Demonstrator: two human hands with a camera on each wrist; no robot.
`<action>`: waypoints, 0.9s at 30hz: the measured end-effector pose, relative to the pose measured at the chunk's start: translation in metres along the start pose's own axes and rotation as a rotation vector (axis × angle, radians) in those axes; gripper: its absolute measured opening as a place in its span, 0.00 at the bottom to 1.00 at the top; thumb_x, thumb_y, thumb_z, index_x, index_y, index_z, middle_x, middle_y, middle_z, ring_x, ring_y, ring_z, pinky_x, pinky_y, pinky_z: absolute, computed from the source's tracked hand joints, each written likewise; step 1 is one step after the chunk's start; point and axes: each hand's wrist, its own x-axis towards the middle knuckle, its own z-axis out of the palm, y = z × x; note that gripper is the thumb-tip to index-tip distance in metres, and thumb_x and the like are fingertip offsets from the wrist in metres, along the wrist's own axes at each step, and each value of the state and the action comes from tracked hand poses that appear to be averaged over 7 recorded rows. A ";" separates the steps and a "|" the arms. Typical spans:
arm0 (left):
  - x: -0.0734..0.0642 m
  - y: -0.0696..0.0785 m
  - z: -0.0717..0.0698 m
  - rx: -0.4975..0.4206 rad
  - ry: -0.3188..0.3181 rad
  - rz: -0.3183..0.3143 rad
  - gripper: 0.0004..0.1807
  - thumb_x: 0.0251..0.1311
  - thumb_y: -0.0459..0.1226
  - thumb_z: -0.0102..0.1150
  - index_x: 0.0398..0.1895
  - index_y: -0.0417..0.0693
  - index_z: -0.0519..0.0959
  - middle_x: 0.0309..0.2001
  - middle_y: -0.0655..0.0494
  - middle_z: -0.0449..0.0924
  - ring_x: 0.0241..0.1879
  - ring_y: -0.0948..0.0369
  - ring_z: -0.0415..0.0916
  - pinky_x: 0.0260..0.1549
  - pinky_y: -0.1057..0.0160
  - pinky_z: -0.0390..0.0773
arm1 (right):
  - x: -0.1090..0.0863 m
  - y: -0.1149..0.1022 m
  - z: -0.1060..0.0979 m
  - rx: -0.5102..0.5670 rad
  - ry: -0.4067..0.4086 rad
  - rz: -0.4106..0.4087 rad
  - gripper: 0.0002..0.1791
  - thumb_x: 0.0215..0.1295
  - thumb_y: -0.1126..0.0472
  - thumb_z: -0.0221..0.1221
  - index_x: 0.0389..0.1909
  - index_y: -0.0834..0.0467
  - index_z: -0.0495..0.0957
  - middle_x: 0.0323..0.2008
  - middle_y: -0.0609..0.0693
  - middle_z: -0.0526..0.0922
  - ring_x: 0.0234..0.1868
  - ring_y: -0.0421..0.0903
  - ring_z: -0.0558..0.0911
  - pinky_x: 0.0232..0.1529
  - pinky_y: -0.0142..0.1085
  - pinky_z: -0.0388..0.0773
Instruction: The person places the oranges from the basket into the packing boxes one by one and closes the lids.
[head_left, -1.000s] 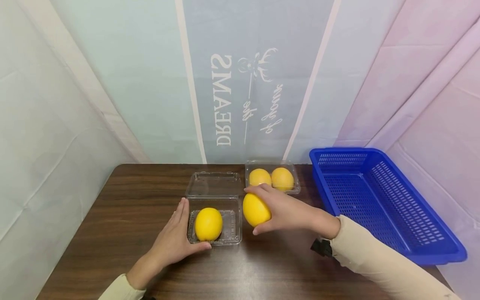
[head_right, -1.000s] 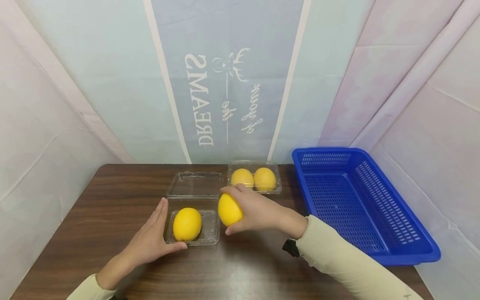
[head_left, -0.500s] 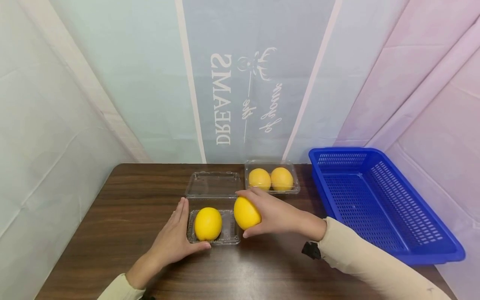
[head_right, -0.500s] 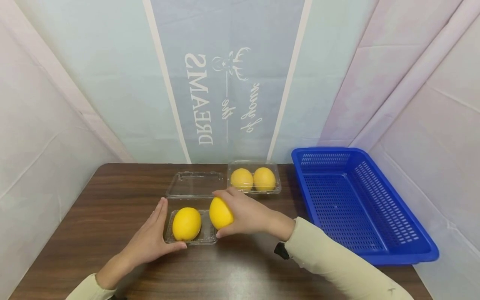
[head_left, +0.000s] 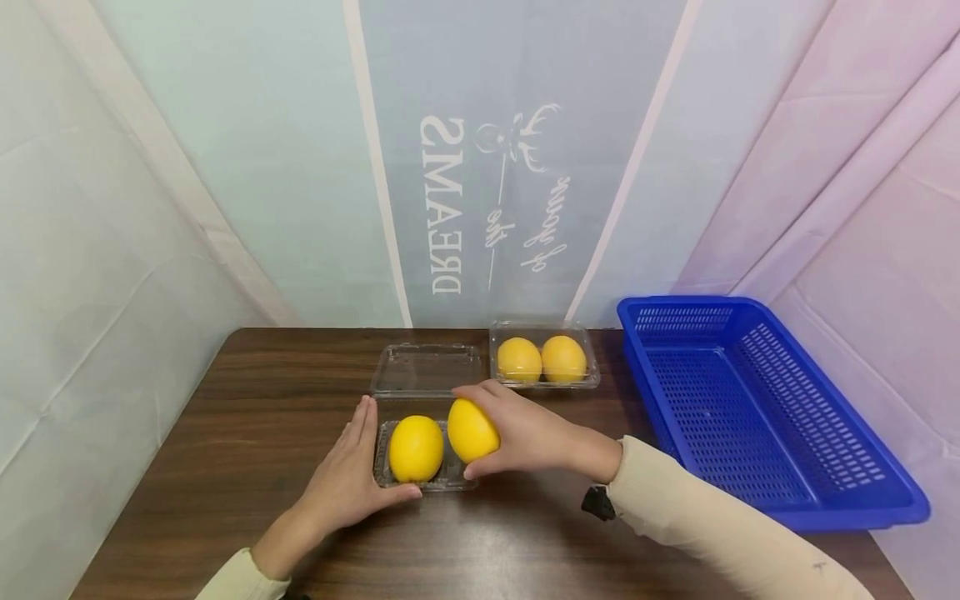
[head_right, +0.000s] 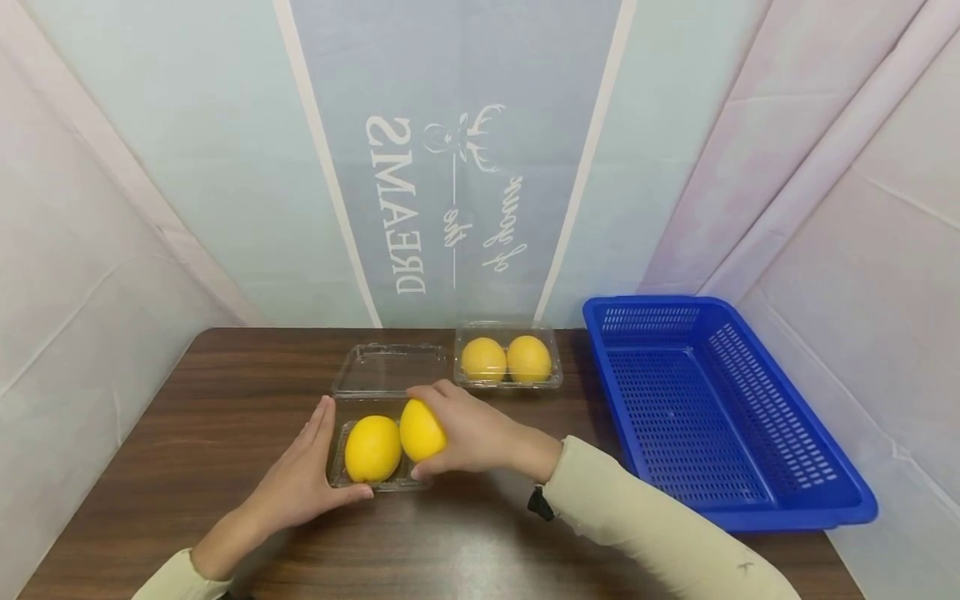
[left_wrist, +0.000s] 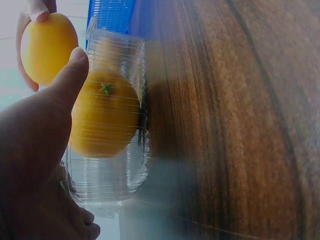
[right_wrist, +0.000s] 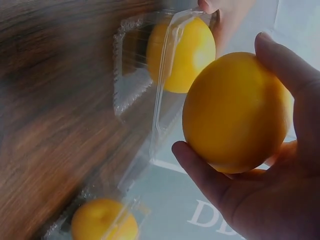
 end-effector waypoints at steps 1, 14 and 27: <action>0.000 0.000 0.000 0.000 -0.001 0.001 0.78 0.44 0.76 0.64 0.80 0.32 0.38 0.80 0.33 0.35 0.78 0.39 0.43 0.70 0.36 0.56 | 0.002 0.000 0.001 -0.005 0.004 -0.003 0.54 0.49 0.45 0.78 0.75 0.56 0.63 0.62 0.53 0.72 0.52 0.45 0.77 0.50 0.41 0.82; 0.005 -0.003 -0.003 -0.005 -0.009 0.009 0.78 0.44 0.76 0.64 0.80 0.32 0.38 0.80 0.33 0.35 0.78 0.39 0.43 0.71 0.36 0.56 | 0.021 0.002 0.018 -0.021 -0.006 -0.001 0.54 0.50 0.44 0.78 0.76 0.55 0.62 0.61 0.54 0.73 0.51 0.44 0.77 0.51 0.38 0.81; 0.004 -0.004 0.001 -0.009 0.006 0.014 0.78 0.44 0.76 0.63 0.80 0.32 0.39 0.80 0.33 0.36 0.78 0.39 0.44 0.70 0.35 0.58 | 0.029 0.008 0.031 -0.046 -0.010 -0.008 0.55 0.50 0.44 0.78 0.75 0.57 0.63 0.61 0.53 0.73 0.52 0.44 0.76 0.53 0.38 0.81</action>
